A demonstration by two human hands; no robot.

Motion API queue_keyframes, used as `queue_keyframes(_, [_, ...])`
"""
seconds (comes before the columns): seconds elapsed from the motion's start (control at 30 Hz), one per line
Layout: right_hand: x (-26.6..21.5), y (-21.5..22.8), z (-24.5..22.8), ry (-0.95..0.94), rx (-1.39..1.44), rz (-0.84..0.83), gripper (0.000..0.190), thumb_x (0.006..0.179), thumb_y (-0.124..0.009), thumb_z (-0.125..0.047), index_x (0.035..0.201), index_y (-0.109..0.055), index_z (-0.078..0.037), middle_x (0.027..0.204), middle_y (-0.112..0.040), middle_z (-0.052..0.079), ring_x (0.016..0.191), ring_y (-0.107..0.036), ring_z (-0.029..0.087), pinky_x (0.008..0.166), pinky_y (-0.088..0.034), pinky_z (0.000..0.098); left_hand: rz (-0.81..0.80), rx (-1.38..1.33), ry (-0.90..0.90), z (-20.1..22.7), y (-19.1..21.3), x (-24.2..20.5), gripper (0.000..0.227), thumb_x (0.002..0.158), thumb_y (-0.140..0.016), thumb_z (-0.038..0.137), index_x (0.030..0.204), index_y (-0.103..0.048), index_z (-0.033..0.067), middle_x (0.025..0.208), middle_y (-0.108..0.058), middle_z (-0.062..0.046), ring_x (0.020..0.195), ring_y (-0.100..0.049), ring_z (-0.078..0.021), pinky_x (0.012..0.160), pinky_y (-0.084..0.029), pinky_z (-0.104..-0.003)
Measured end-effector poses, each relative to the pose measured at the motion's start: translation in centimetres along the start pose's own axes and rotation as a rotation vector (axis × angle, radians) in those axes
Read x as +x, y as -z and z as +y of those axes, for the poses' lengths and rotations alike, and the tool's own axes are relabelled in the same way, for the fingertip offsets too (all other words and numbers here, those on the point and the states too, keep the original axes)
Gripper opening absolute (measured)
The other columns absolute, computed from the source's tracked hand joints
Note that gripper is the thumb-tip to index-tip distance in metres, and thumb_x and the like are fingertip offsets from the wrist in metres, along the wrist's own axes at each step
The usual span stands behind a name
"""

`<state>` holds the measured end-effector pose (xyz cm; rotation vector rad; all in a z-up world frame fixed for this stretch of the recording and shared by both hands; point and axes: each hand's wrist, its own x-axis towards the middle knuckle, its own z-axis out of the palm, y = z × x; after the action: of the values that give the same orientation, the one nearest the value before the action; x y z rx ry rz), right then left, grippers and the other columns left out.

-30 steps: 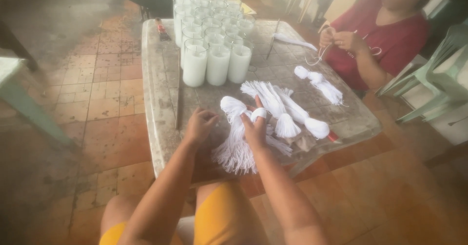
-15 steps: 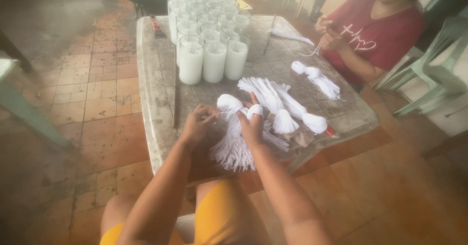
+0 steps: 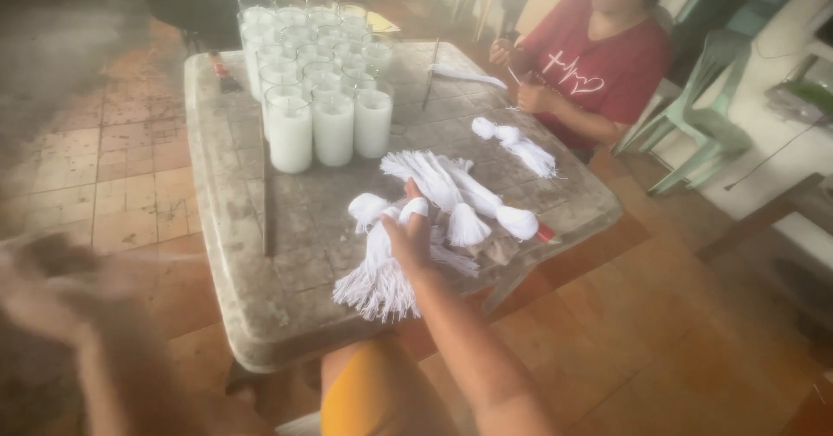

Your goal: Tying bundles of white thread with thin string on a wooden table.

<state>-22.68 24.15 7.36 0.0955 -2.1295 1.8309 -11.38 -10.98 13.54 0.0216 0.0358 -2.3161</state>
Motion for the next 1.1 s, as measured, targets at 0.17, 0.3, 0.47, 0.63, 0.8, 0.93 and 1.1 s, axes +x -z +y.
queue_keyframes(0.17, [-0.3, -0.1, 0.4, 0.46, 0.044, 0.271, 0.042, 0.093, -0.064, -0.013, 0.134, -0.055, -0.005, 0.136, -0.058, 0.013, 0.132, -0.055, 0.028, 0.116, -0.046, 0.041, 0.267, 0.437, -0.317, -1.7, -6.4, -6.6, 0.017, 0.101, -0.052, 0.019, 0.1, -0.061, 0.0049, 0.087, -0.061, -0.004, 0.078, -0.064, -0.015, 0.083, -0.07, -0.028])
queue_keyframes(0.3, [-2.1, 1.2, -2.1, 0.644, -0.033, 0.353, 0.007, 0.097, -0.064, -0.008, 0.1, -0.069, -0.004, 0.12, -0.057, 0.01, 0.118, -0.059, 0.026, 0.109, -0.05, 0.044, 0.062, 0.91, -0.116, -7.0, -0.9, -9.4, 0.021, 0.101, -0.049, 0.005, 0.085, -0.052, 0.0191, 0.086, -0.057, 0.007, 0.075, -0.056, -0.0027, 0.07, -0.054, -0.011])
queue_keyframes(0.47, [-6.9, 0.6, -4.2, 0.318, 0.141, -0.172, 0.02, 0.088, -0.077, -0.01, 0.107, -0.077, -0.01, 0.103, -0.076, 0.005, 0.088, -0.071, 0.013, 0.07, -0.064, 0.0259, -0.11, 0.83, 0.455, -14.1, 3.7, -14.0, 0.014, 0.089, -0.074, 0.012, 0.096, -0.062, 0.0083, 0.129, -0.064, -0.012, 0.118, -0.064, -0.0294, 0.098, -0.05, -0.052])
queue_keyframes(0.63, [-8.7, 0.3, -7.4, -0.007, 0.019, -0.287, 0.014, 0.092, -0.078, -0.026, 0.093, -0.078, -0.011, 0.076, -0.075, 0.005, 0.067, -0.071, 0.01, 0.064, -0.061, 0.0304, -0.215, 0.995, 0.505, -14.2, 1.7, -17.1, 0.022, 0.088, -0.076, 0.015, 0.096, -0.067, -0.0028, 0.138, -0.058, -0.018, 0.122, -0.061, -0.0327, 0.098, -0.05, -0.054])
queue_keyframes(0.8, [-7.0, 1.6, -6.2, -0.218, 0.182, -0.238, 0.018, 0.088, -0.079, -0.026, 0.091, -0.077, -0.008, 0.072, -0.075, 0.006, 0.067, -0.072, 0.016, 0.066, -0.062, 0.0322, -0.068, 0.831, 0.525, -13.9, 5.6, -13.1, 0.016, 0.091, -0.073, 0.013, 0.098, -0.06, 0.0054, 0.118, -0.064, -0.009, 0.102, -0.064, -0.0223, 0.092, -0.051, -0.045])
queue_keyframes(0.93, [-2.4, 2.3, -1.6, -0.382, 0.355, -0.026, 0.019, 0.086, -0.075, -0.024, 0.076, -0.069, -0.008, 0.06, -0.064, 0.007, 0.058, -0.063, 0.015, 0.06, -0.053, 0.0324, -0.089, 0.926, 0.367, -11.3, 8.1, -8.4, 0.012, 0.096, -0.073, 0.014, 0.097, -0.063, 0.0088, 0.093, -0.061, -0.003, 0.077, -0.06, -0.0161, 0.074, -0.052, -0.035])
queue_keyframes(1.1, [0.2, 2.3, 2.5, -0.553, 0.751, 0.035, 0.017, 0.092, -0.075, -0.016, 0.081, -0.066, -0.007, 0.065, -0.06, 0.004, 0.057, -0.06, 0.012, 0.056, -0.049, 0.0233, -0.074, 1.232, 0.192, -8.9, 8.2, -7.0, 0.012, 0.09, -0.079, 0.016, 0.093, -0.068, 0.0111, 0.084, -0.064, -0.001, 0.066, -0.062, -0.0104, 0.062, -0.053, -0.026])
